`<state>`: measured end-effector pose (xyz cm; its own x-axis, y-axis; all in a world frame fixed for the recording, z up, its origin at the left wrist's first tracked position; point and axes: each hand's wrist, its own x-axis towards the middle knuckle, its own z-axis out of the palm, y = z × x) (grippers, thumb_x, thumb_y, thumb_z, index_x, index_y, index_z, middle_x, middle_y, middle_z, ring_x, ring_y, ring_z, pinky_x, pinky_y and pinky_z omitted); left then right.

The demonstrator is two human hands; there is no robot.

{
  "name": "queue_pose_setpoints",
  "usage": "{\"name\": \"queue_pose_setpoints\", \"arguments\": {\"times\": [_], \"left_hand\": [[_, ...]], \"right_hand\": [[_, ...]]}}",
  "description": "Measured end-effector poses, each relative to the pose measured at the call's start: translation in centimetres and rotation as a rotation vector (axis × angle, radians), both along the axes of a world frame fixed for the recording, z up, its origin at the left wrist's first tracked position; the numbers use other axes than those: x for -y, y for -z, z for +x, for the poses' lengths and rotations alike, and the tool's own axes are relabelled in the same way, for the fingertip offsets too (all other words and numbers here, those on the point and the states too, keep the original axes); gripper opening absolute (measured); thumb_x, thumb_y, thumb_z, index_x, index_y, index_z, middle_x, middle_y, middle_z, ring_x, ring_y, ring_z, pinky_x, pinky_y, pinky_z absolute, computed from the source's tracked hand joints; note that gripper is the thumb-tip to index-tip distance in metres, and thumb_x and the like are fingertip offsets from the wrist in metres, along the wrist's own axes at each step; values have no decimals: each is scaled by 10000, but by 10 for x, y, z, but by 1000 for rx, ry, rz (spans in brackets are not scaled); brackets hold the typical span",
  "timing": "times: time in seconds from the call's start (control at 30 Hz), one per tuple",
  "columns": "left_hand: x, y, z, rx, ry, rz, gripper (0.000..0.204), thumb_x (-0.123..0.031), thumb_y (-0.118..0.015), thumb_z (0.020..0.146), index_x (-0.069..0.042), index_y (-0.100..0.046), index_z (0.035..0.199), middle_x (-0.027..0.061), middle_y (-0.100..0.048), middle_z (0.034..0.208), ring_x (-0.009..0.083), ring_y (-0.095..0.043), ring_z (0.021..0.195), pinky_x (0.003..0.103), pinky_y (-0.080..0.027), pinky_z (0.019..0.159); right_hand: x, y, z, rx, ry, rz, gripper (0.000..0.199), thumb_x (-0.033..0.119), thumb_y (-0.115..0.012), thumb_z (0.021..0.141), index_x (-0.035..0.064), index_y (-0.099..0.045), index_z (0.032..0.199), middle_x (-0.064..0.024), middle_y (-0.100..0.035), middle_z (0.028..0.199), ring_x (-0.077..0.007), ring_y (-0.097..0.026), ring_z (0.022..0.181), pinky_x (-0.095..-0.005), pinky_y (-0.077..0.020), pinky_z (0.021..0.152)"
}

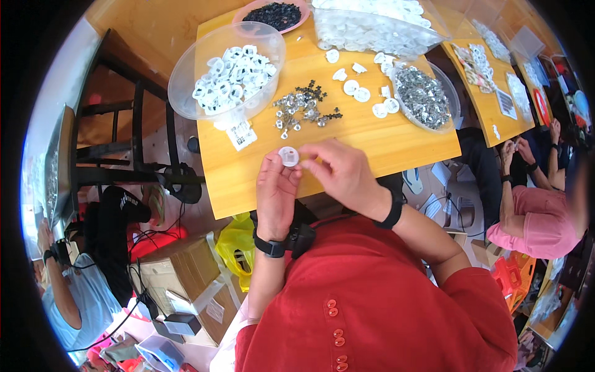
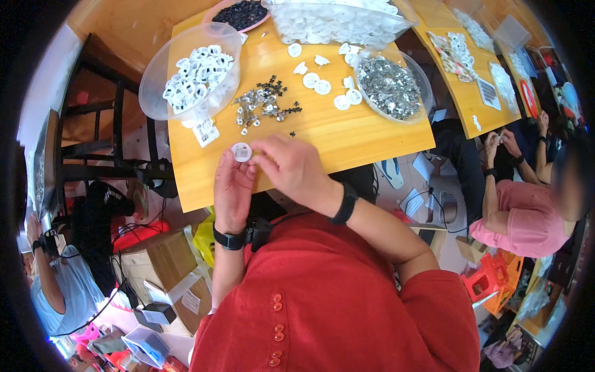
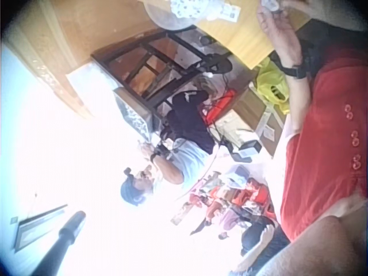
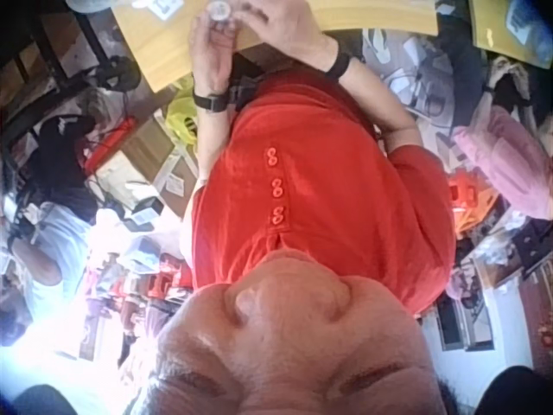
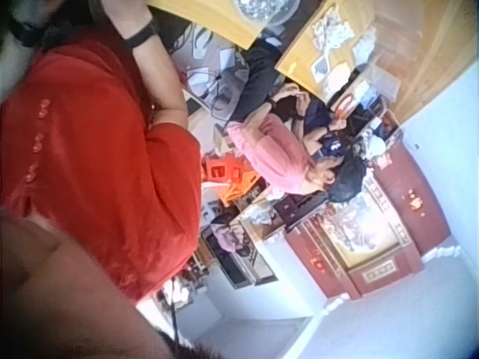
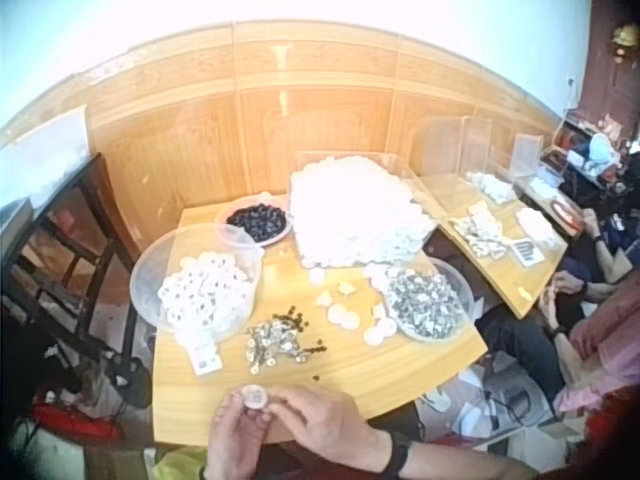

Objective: Manually assembling small white plastic components by inserting metal pieces and other plastic parts.

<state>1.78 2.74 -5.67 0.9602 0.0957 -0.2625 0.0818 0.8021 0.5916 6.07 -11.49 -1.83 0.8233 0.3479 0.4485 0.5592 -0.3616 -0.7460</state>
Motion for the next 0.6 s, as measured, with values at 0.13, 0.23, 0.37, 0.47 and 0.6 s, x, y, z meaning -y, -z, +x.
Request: {"name": "queue_pose_setpoints", "arguments": {"times": [0.13,0.23,0.37,0.47,0.6], "left_hand": [[-15,9,-6,-19,-81,-97,205,-219,-473,969,-59,-527,1084,54,-595,988,137,-557,848,261,-471,777],[-13,7,-5,8,-89,-76,235,-226,-458,974,-51,-502,1124,58,-570,1004,136,-538,867,260,-461,783],[-15,7,-5,41,-85,-59,257,-214,-456,974,-48,-470,1170,55,-549,1020,132,-529,895,254,-455,799],[-16,8,-5,22,-116,-103,295,-206,-490,962,-37,-477,1203,68,-558,1017,144,-537,857,257,-467,782],[-13,2,-3,25,-122,-64,308,-218,-486,964,-32,-469,1209,74,-559,1020,138,-538,857,257,-466,789]], "right_hand": [[10,10,37,-121,38,-140,58,102,-604,795,45,-611,798,-131,-585,756,-329,-580,706,-411,-457,607],[-1,18,56,-72,-32,-262,54,111,-638,774,57,-633,784,-110,-589,753,-286,-590,675,-376,-457,596],[-26,25,63,29,-87,-323,50,115,-639,767,65,-634,774,-104,-583,760,-287,-600,706,-387,-466,601],[-35,29,66,78,-96,-456,45,115,-636,762,72,-637,776,-100,-576,768,-287,-604,716,-395,-471,607],[-38,34,68,102,-95,-524,46,101,-634,755,64,-638,782,-103,-578,772,-296,-602,717,-392,-476,619]]}}
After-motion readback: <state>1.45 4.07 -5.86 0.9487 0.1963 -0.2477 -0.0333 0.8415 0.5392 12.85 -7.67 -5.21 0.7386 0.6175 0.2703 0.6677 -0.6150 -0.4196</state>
